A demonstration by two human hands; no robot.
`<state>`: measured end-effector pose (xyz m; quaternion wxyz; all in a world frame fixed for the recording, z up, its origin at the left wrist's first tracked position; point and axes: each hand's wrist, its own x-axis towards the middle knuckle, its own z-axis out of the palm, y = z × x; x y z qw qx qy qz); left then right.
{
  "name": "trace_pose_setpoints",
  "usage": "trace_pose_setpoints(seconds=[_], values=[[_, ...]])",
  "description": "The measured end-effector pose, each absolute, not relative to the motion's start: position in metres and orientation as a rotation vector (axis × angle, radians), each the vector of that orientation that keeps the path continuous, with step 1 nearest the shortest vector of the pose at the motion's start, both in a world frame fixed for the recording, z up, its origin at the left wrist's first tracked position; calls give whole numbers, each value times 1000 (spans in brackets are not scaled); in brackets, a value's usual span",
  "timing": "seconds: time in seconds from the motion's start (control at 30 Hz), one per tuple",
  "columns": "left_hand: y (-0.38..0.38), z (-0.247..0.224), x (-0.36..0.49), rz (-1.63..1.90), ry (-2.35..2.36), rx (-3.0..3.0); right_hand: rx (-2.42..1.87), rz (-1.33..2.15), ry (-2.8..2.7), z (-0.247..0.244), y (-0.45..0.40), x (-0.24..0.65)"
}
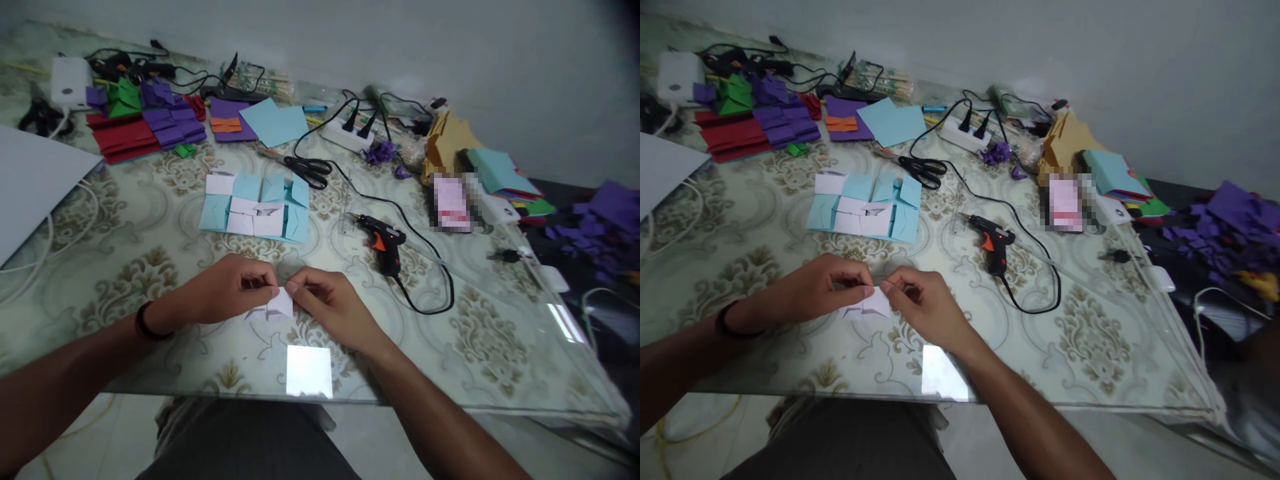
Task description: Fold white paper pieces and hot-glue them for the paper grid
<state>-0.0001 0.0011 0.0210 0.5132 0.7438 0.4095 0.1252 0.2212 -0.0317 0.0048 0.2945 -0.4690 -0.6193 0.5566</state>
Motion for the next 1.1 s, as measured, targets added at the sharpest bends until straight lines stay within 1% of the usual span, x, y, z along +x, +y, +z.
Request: trace_pose_setpoints(seconds=[0.23,0.53,0.9,1.1], values=[[1,21,-1,290,1006,1797,-1264,1436,-1686,3,-30,222],[3,21,0,305,1008,1765,-1239,1471,-1570,2,-30,223],[1,20,-1,294,982,1810,-1278,1455,-1729,4,-30,223],[2,20,0,299,984,1784,-1324,1414,-1598,5,-27,227]])
